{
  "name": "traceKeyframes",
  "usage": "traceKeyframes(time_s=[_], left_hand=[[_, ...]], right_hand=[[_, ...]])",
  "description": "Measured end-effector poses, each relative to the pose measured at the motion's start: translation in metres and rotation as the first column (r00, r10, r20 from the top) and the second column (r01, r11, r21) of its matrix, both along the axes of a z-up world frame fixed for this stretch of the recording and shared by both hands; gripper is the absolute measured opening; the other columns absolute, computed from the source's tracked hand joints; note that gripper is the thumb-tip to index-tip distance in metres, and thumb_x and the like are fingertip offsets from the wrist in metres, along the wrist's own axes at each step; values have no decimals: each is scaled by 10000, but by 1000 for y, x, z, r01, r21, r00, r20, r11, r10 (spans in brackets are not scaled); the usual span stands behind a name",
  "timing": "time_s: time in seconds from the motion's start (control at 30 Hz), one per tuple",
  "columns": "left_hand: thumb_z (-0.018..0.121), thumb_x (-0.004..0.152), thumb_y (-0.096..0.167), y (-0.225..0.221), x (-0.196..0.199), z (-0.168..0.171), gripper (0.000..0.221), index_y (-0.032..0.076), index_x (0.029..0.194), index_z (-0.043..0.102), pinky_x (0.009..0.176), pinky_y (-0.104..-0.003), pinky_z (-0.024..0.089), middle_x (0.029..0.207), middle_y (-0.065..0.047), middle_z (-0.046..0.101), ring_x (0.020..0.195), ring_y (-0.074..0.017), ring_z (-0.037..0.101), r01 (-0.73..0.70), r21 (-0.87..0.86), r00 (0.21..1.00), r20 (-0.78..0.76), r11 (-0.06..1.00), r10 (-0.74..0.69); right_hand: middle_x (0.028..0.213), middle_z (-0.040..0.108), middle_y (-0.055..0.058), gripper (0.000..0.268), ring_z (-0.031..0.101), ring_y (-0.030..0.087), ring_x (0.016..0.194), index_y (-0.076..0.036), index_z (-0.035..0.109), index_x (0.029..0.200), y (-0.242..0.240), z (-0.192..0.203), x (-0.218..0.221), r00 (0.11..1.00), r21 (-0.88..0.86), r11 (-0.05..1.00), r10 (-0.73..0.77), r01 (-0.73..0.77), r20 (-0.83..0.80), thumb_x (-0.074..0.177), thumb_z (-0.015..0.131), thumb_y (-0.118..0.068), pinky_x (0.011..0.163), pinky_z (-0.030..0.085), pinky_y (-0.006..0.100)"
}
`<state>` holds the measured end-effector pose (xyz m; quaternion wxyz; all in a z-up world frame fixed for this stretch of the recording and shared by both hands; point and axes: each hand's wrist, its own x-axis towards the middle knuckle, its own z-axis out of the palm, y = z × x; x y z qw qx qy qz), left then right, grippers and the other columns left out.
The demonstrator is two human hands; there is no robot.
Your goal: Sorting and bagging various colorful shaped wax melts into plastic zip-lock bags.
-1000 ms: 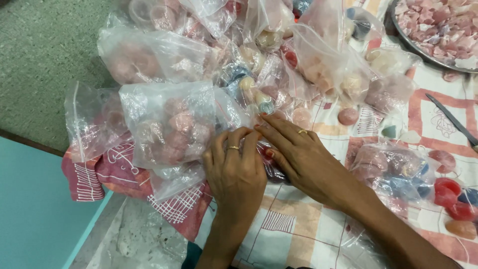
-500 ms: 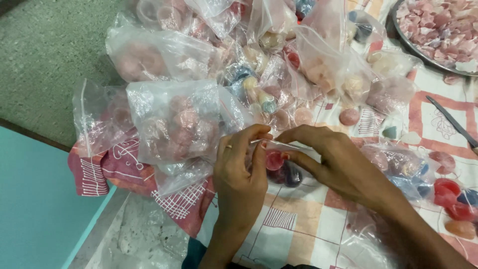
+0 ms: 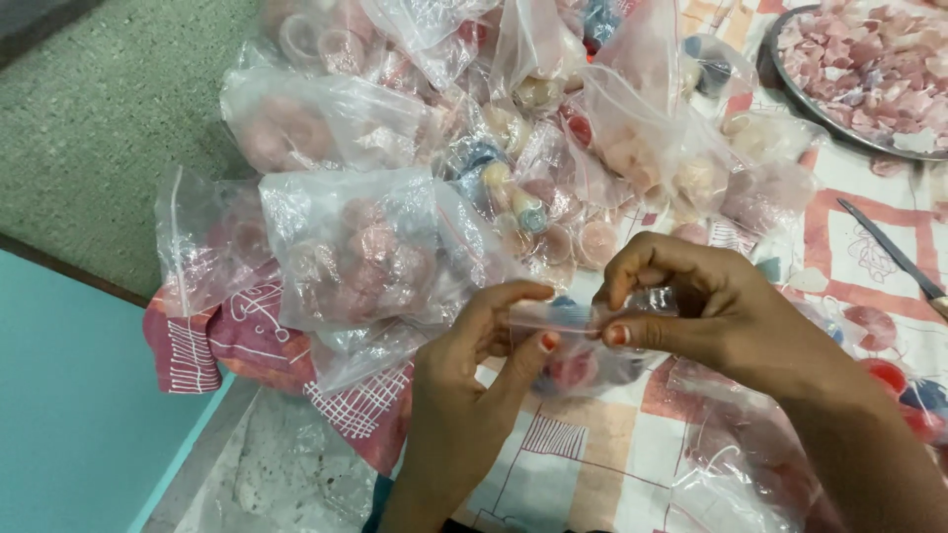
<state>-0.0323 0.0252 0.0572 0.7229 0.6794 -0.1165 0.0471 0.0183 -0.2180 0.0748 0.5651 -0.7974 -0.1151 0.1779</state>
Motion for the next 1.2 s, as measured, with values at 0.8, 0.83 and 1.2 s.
traceKeyframes(time_s=[0.8,0.83,1.2], left_hand=[[801,818,220,24,-12,1,226,112,1012,762,823,-417,499,1081,-84,650,999,-269,612,-415,593,909,296,690,293],[797,824,222,23,-11,2,199,130,997,763,886,-436,475,1172,-87,633,1054,-284,578,-495,622,868,379,607,320],[683,904,134,14,18,-38,142,131,1031,747,1040,-554,268,1132,6,659,1225,-251,525,-692,667,722,629,276,290]], right_hand=[[920,791,37,191,730,194,817,-139,775,1032,71,29,16,916,-495,857,304,-143,262,876,678,-196,682,602,371],[923,784,34,233,750,197,779,-158,751,1085,78,34,18,969,-503,859,200,-101,146,881,656,-216,662,596,385],[1097,651,134,237,630,345,1037,-82,644,1037,99,-17,38,739,-499,862,282,85,612,863,764,-188,881,503,451]])
